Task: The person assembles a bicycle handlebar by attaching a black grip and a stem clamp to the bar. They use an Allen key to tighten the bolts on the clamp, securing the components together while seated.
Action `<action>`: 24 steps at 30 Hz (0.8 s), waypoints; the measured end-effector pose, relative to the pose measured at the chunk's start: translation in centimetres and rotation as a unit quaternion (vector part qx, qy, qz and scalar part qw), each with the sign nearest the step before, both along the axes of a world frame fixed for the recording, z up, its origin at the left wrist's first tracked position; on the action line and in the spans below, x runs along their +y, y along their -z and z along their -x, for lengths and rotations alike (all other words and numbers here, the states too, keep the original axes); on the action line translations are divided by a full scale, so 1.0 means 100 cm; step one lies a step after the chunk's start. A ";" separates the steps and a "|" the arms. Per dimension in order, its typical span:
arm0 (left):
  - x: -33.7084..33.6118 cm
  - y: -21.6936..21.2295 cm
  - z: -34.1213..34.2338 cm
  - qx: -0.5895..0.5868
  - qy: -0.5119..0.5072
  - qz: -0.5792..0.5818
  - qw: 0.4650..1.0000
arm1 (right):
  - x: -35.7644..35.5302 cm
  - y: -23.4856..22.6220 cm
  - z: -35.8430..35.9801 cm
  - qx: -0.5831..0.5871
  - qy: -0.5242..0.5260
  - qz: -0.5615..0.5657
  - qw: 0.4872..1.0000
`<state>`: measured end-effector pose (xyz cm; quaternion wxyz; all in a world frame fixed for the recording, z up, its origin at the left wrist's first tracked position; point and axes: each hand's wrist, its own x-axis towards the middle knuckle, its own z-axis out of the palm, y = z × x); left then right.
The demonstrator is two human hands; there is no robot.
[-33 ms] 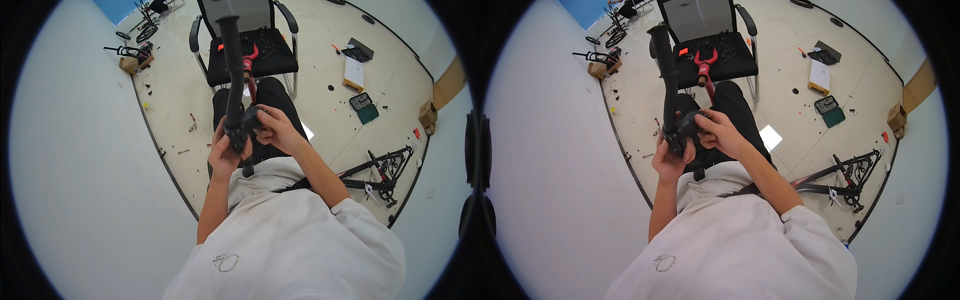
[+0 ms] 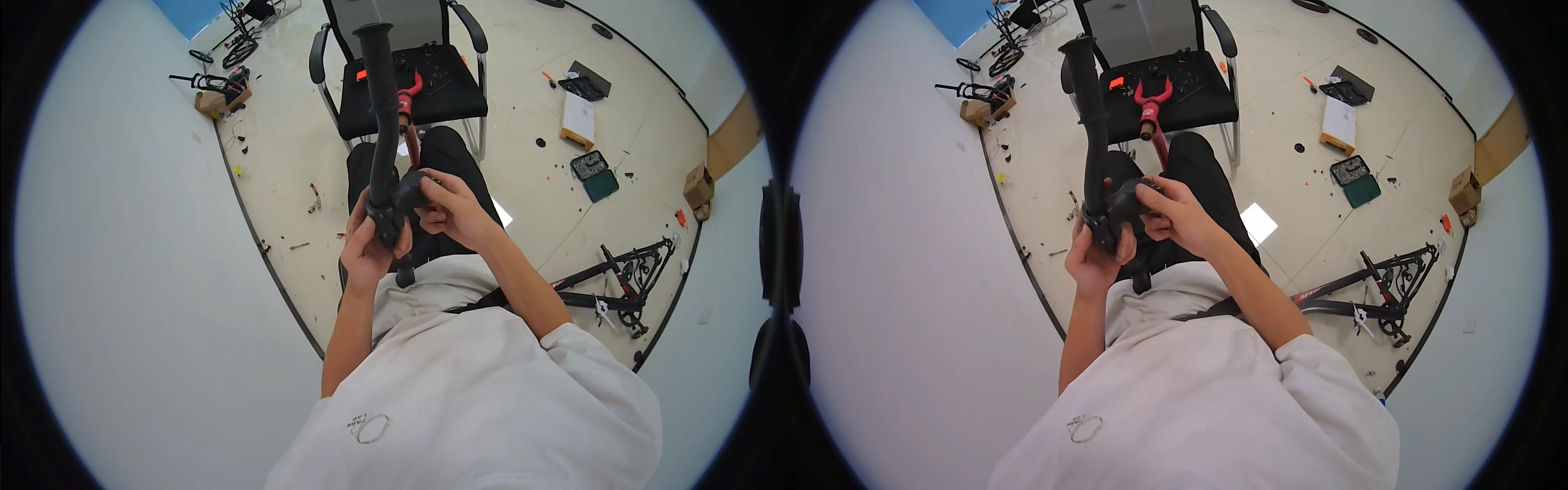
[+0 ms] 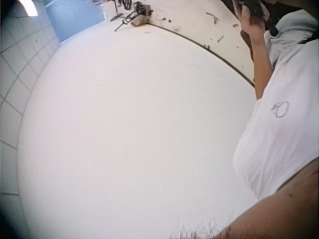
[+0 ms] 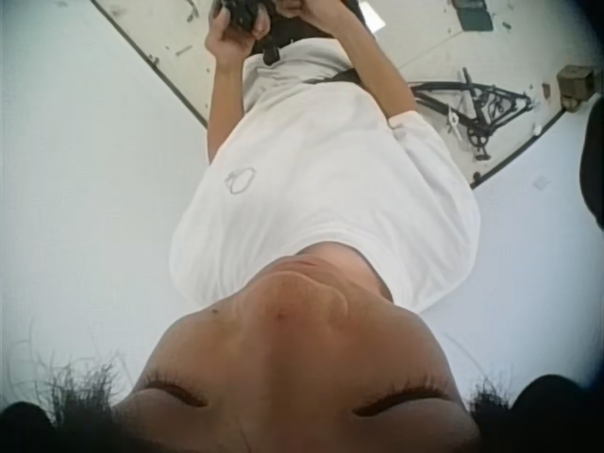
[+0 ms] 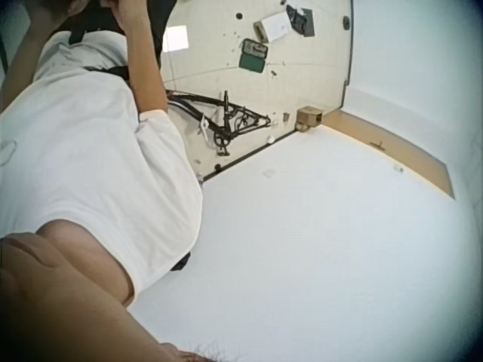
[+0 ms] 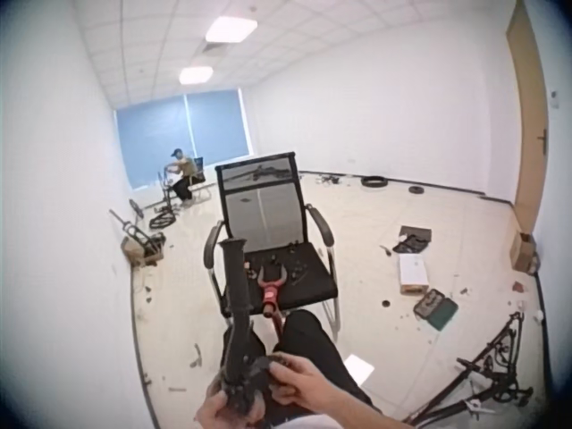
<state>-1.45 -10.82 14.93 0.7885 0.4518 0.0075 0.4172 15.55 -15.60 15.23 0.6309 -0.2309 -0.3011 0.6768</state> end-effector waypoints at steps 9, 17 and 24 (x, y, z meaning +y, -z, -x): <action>0.009 0.014 -0.004 0.032 -0.067 -0.011 0.997 | 0.008 0.014 -0.003 -0.006 -0.012 -0.003 1.000; 0.013 0.022 -0.003 0.030 -0.086 0.037 0.995 | 0.011 0.022 -0.003 0.040 -0.010 0.013 0.999; 0.006 0.004 -0.006 0.077 -0.069 0.007 0.995 | 0.011 0.012 -0.005 -0.017 -0.003 0.004 1.000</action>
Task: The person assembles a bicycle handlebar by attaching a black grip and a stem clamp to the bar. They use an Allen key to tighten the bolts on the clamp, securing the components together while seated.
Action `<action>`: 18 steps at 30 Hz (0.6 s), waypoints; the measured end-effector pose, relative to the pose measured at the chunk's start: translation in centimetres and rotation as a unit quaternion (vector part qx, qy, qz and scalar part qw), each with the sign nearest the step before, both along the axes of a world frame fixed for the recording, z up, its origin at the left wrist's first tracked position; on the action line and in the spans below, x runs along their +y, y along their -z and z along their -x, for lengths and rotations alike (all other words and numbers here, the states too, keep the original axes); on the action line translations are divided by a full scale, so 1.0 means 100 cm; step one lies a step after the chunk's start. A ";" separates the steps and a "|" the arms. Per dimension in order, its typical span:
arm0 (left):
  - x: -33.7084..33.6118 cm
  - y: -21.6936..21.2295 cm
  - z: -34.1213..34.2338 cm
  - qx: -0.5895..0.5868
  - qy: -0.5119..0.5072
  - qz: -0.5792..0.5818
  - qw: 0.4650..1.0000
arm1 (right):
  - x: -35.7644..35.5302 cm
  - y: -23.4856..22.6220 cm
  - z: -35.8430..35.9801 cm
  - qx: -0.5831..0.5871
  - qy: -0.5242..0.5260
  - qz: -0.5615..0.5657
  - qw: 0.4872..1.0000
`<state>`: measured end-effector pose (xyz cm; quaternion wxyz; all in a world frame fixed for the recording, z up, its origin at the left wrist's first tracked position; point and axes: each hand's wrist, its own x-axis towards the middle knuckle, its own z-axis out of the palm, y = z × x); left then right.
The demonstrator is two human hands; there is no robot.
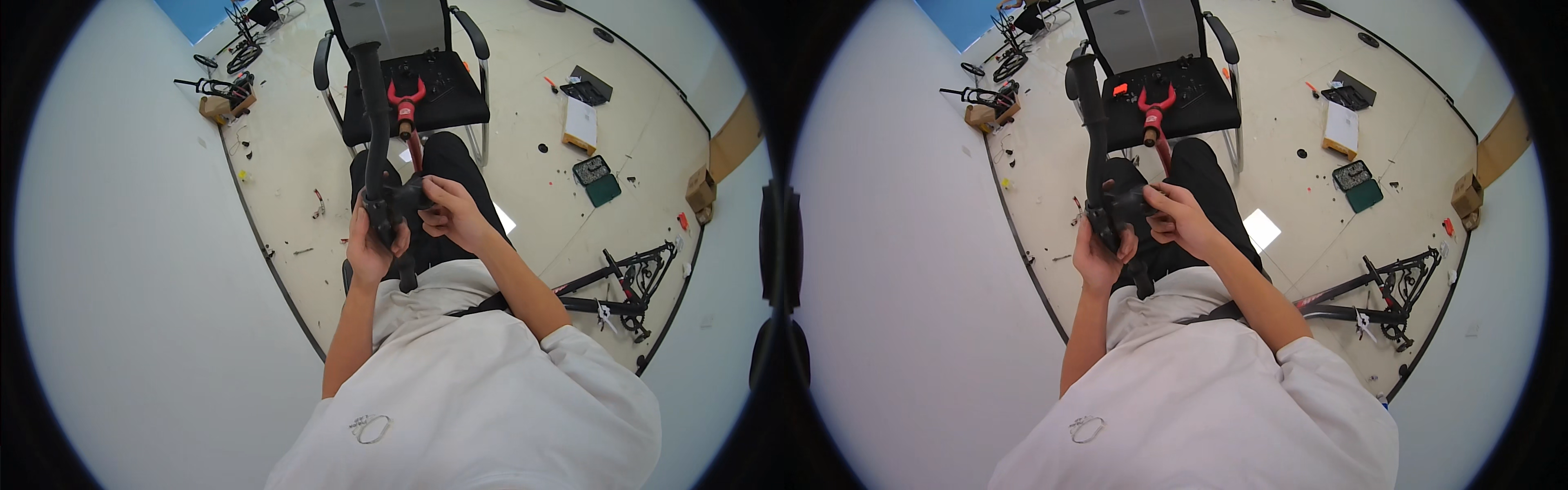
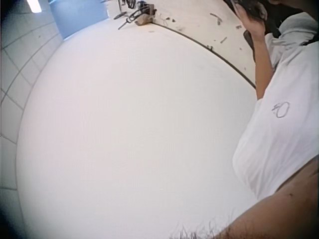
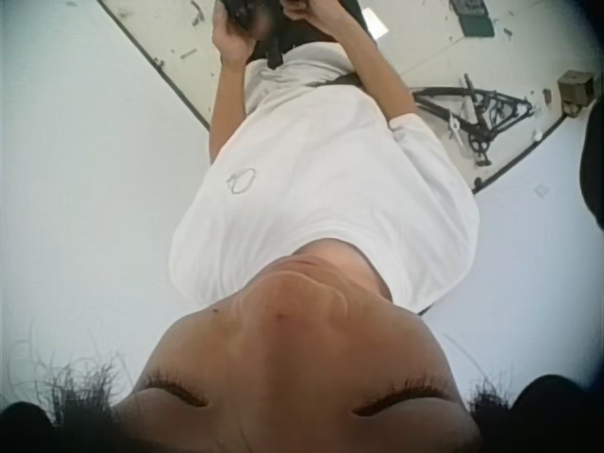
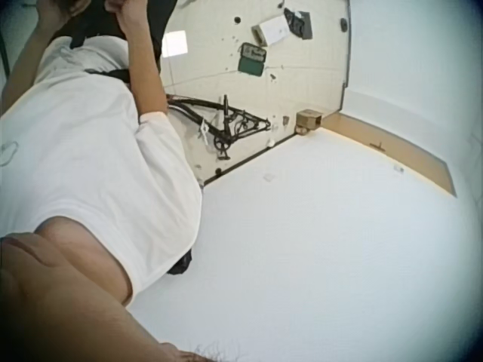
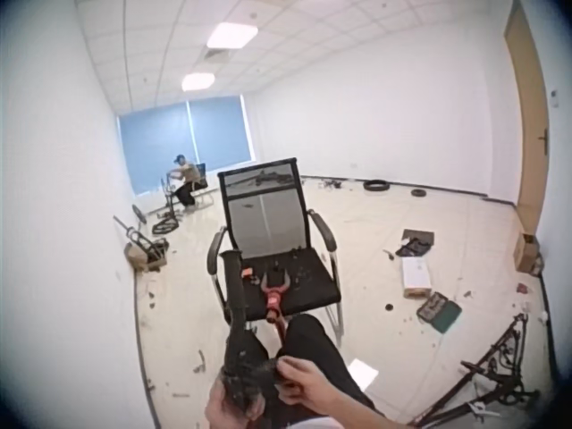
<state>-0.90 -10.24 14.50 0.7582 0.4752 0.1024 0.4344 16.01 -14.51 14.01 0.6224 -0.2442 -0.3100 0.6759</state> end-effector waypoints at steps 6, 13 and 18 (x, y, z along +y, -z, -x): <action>0.004 0.008 0.002 -0.023 0.052 -0.014 0.998 | 0.000 -0.004 -0.002 -0.006 -0.013 0.004 1.000; 0.003 0.009 -0.001 -0.009 0.036 -0.013 0.999 | 0.000 -0.006 -0.007 -0.028 -0.021 -0.004 0.999; -0.003 0.003 -0.002 0.009 0.020 -0.011 1.000 | 0.000 -0.007 -0.003 -0.029 -0.017 0.006 0.999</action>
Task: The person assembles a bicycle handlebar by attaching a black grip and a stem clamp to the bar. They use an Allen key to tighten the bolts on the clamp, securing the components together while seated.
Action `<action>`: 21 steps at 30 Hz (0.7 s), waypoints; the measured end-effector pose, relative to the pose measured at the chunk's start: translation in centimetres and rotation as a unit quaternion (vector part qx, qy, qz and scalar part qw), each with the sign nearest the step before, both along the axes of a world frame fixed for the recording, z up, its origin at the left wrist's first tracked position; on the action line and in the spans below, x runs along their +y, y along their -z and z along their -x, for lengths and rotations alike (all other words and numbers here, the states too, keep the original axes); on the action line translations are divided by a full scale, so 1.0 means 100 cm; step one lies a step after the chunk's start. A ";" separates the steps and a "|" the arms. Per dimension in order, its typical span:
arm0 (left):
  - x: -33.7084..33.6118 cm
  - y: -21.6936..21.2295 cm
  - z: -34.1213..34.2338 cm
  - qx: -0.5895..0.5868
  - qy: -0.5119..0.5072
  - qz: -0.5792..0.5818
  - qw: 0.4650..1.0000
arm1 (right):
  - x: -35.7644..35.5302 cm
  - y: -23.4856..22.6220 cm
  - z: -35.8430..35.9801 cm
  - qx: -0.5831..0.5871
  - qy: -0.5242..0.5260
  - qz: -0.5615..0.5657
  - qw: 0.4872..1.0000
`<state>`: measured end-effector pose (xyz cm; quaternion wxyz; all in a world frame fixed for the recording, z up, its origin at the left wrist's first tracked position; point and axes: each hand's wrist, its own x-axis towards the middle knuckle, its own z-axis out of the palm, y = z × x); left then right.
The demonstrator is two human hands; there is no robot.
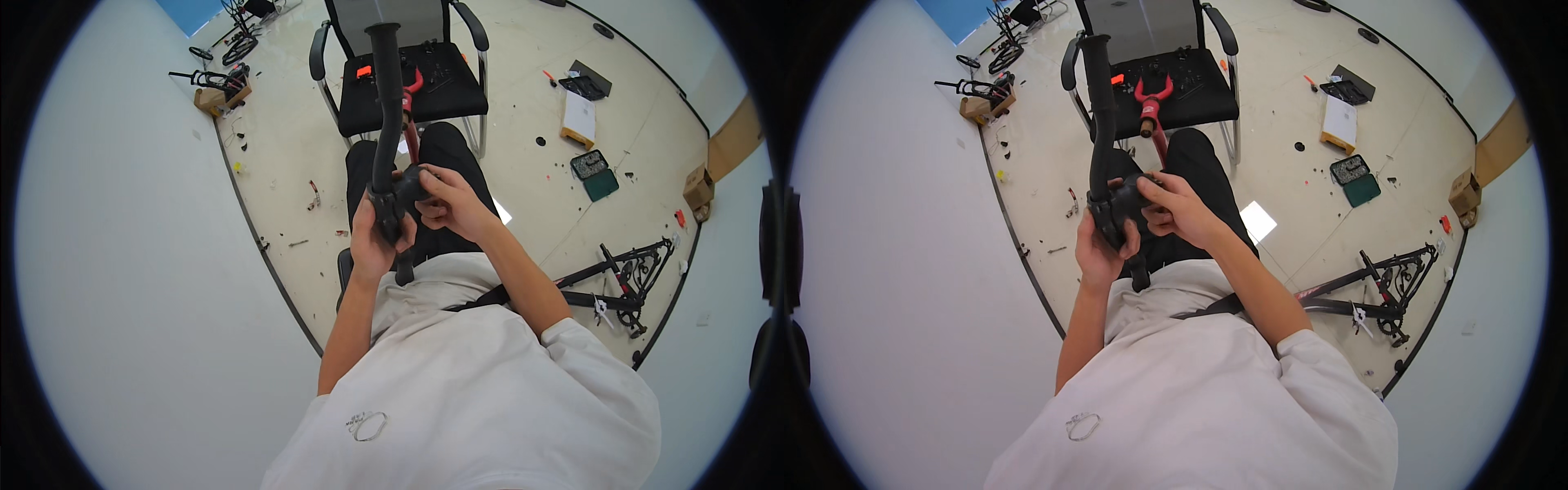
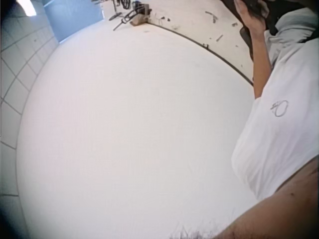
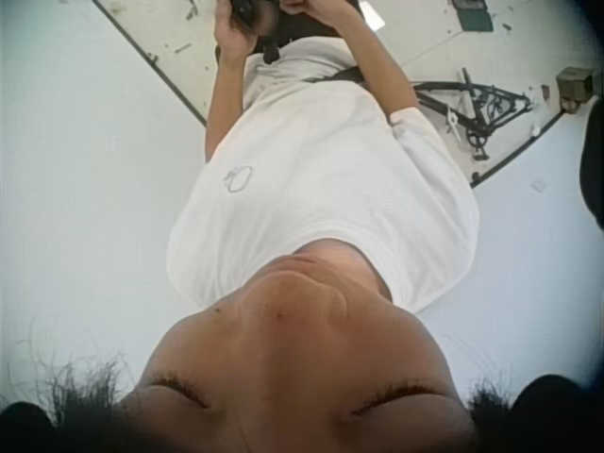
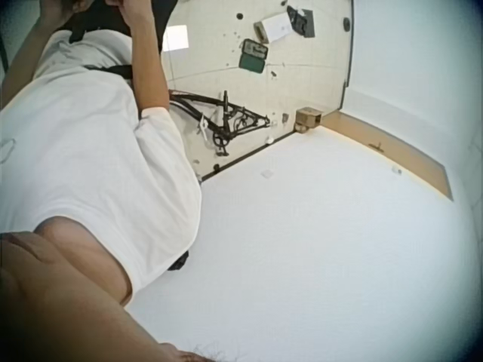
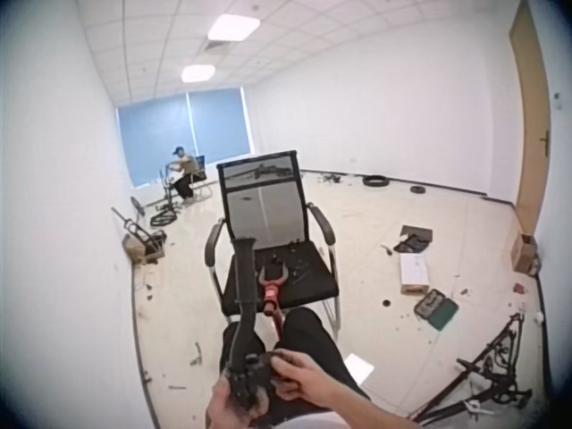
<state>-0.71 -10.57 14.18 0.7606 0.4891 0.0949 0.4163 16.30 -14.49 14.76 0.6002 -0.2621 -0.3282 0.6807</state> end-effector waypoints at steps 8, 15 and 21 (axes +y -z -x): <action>-0.008 -0.006 -0.011 0.070 -0.080 -0.030 0.994 | -0.003 0.001 0.007 0.005 0.012 0.036 0.999; -0.010 -0.004 -0.011 0.052 -0.193 -0.033 0.979 | 0.011 0.020 0.005 -0.020 0.098 0.098 0.990; -0.002 -0.001 -0.013 0.022 -0.245 -0.050 0.968 | 0.018 0.063 -0.025 -0.279 0.112 0.053 0.952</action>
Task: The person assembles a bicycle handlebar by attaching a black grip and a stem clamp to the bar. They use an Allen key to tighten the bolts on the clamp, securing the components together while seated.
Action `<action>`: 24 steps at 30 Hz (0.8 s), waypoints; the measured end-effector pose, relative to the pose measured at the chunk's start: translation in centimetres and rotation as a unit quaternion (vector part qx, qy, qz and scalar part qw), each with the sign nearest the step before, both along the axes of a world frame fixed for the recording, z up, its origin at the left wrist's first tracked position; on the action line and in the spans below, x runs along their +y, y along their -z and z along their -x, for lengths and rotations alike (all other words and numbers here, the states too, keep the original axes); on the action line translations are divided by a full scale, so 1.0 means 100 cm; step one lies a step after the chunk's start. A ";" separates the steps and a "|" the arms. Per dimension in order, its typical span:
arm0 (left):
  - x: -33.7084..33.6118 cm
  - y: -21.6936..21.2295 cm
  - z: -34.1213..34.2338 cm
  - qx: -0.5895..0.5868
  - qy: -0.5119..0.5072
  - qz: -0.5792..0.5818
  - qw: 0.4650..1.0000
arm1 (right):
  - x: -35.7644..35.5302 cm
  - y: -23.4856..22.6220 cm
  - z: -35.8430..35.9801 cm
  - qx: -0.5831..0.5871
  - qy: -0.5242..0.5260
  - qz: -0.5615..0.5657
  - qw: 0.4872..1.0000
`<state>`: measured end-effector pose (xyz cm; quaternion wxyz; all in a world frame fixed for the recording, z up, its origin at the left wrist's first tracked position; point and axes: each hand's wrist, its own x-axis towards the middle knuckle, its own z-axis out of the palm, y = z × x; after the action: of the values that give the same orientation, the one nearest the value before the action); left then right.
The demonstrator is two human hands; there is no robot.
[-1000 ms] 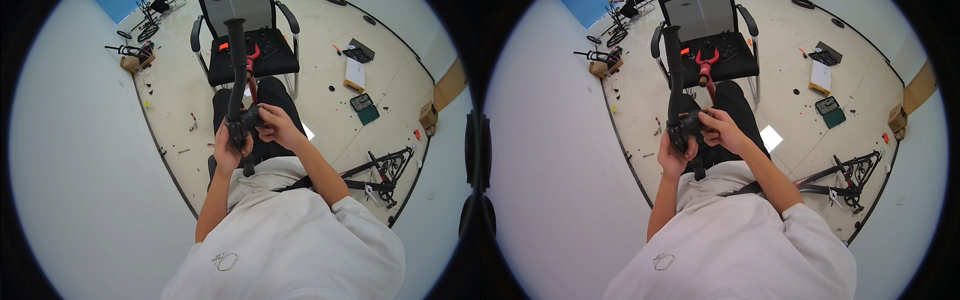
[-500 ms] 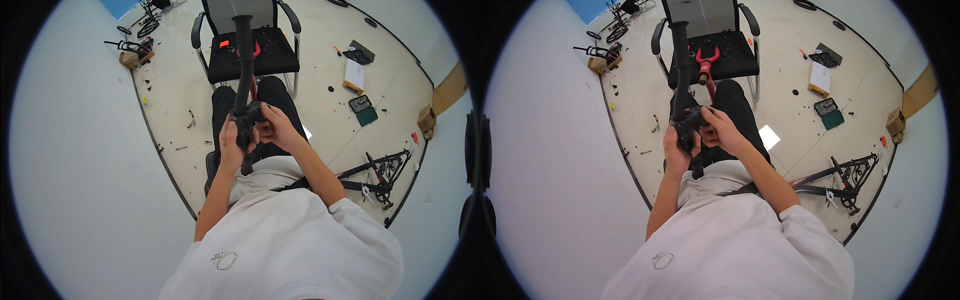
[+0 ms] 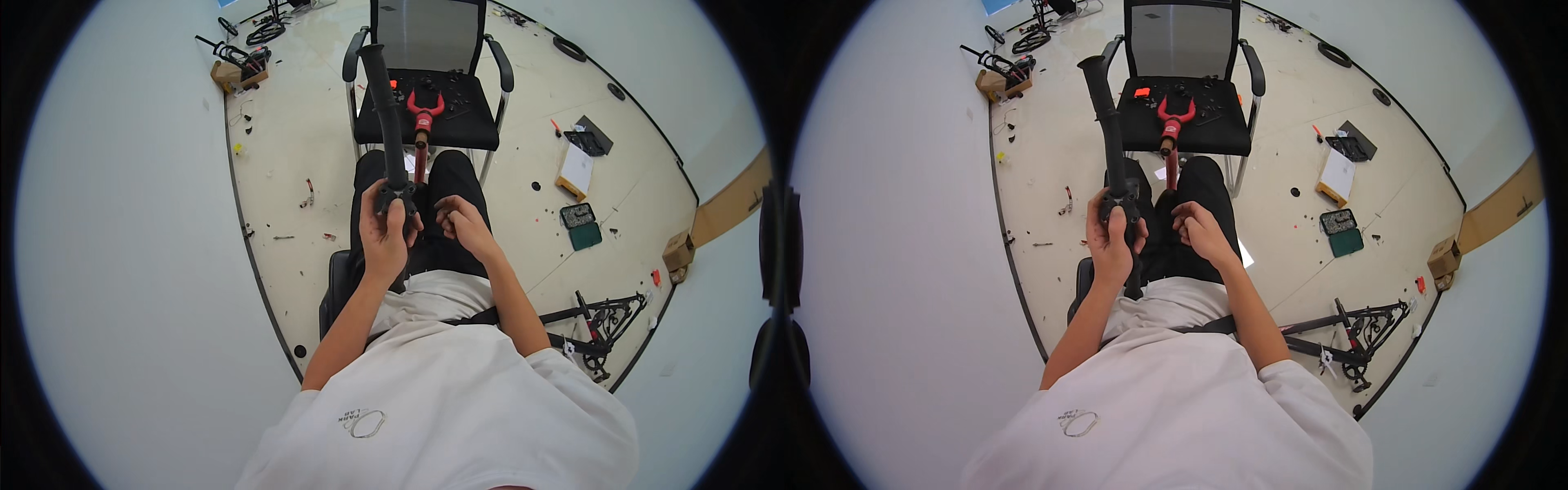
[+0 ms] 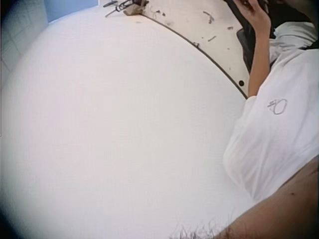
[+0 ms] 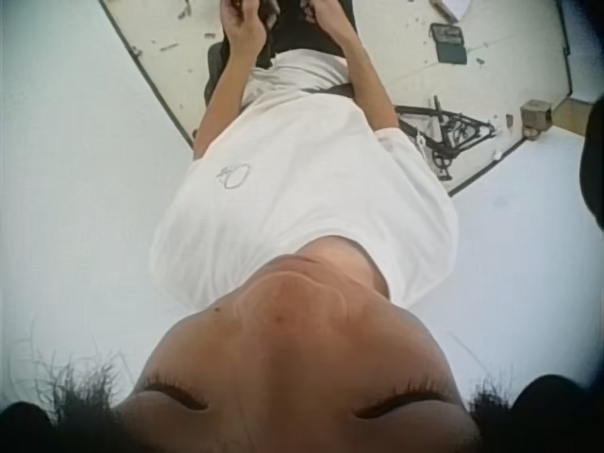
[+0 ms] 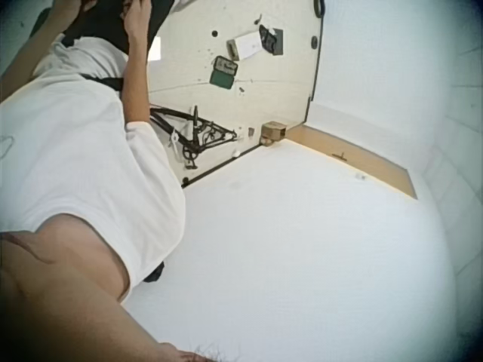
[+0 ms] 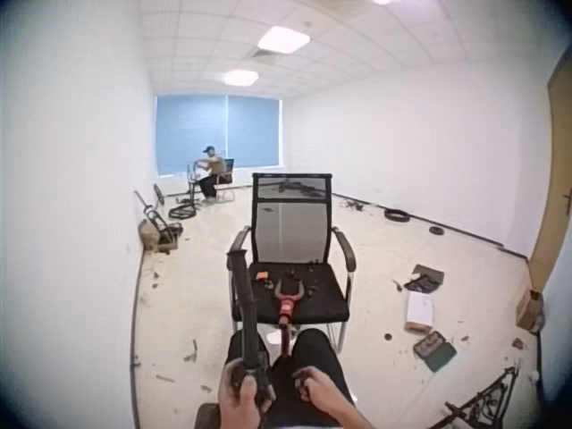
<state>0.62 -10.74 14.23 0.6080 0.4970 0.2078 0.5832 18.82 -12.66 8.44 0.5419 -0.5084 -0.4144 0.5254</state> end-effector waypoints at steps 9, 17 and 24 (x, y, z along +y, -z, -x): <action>0.001 0.005 0.000 -0.008 0.007 0.009 1.000 | -0.014 -0.045 0.018 0.081 -0.001 -0.053 0.995; 0.001 0.002 0.001 0.044 -0.041 -0.016 0.998 | -0.027 -0.077 0.024 0.016 0.072 -0.116 0.990; 0.004 0.003 0.000 0.031 -0.049 -0.036 0.998 | -0.043 -0.097 0.046 -0.057 0.046 -0.179 0.981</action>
<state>0.61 -10.39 13.90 0.5533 0.5262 0.2296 0.6035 14.18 -17.00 18.13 0.6234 -0.4508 -0.5078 0.3876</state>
